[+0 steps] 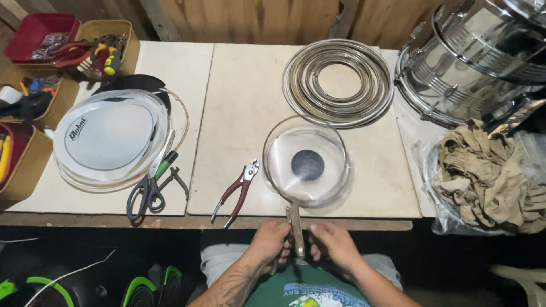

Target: Assembling a drum head by fitting the plastic head into a metal hoop and using pliers to secure the assembly.

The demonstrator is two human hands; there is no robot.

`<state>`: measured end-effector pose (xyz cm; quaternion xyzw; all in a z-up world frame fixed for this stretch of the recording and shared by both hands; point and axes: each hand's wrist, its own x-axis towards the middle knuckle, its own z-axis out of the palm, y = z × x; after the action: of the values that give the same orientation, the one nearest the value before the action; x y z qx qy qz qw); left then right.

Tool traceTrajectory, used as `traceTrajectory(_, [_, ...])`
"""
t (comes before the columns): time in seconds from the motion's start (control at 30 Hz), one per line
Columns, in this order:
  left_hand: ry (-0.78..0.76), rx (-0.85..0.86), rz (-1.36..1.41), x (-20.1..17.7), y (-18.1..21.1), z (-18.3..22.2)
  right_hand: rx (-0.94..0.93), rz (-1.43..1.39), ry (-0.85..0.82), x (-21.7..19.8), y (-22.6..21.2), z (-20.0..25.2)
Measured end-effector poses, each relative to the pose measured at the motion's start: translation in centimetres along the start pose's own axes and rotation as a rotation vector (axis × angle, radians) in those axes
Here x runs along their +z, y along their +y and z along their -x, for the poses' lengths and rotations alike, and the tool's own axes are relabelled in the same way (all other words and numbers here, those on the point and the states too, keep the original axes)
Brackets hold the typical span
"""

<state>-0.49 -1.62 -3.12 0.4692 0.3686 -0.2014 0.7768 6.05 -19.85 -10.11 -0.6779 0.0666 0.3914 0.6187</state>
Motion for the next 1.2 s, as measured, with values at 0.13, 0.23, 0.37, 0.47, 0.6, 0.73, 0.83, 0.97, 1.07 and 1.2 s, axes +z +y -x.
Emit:
traceTrajectory(0.13, [0.008, 0.040, 0.038, -0.4, -0.8, -0.5, -0.076, 0.039, 0.044, 0.3, -0.2, -1.1])
traceTrajectory(0.23, [-0.017, 0.079, 0.055, -1.4, -0.3, 0.6, -0.034, -0.105, -0.018, 0.4, -0.8, -1.1])
traceTrajectory(0.37, [0.257, 0.227, -0.171, -5.8, 3.1, 0.7, 0.038, 0.134, 0.004, 0.6, -2.6, 0.4])
traceTrajectory(0.47, [0.325, 0.334, -0.426, -9.3, 7.5, 0.5, -0.035, 0.318, 0.112, 0.2, -4.5, 0.6])
traceTrajectory(0.6, [0.460, 0.318, -0.890, -7.5, 13.5, 5.5, -0.171, 0.675, 0.472, -3.1, -7.0, -1.5])
traceTrajectory(0.73, [0.557, 0.276, -1.069, -8.6, 15.9, 2.7, -0.263, 0.654, 0.600, -5.9, -10.1, -3.2])
traceTrajectory(0.83, [0.583, 0.303, -1.232, -10.4, 16.5, -1.5, -0.262, 0.702, 0.591, -6.8, -10.7, -4.6])
traceTrajectory(0.97, [0.677, 0.461, -1.382, -12.7, 15.7, -7.3, -0.144, 0.703, 0.514, -6.4, -12.0, -4.9])
traceTrajectory(1.07, [0.714, 0.541, -1.408, -14.0, 15.0, -10.5, -0.113, 0.714, 0.484, -6.2, -12.6, -5.0])
traceTrajectory(1.2, [0.719, 0.496, -1.390, -13.3, 15.4, -10.1, -0.127, 0.700, 0.451, -6.4, -12.8, -5.6])
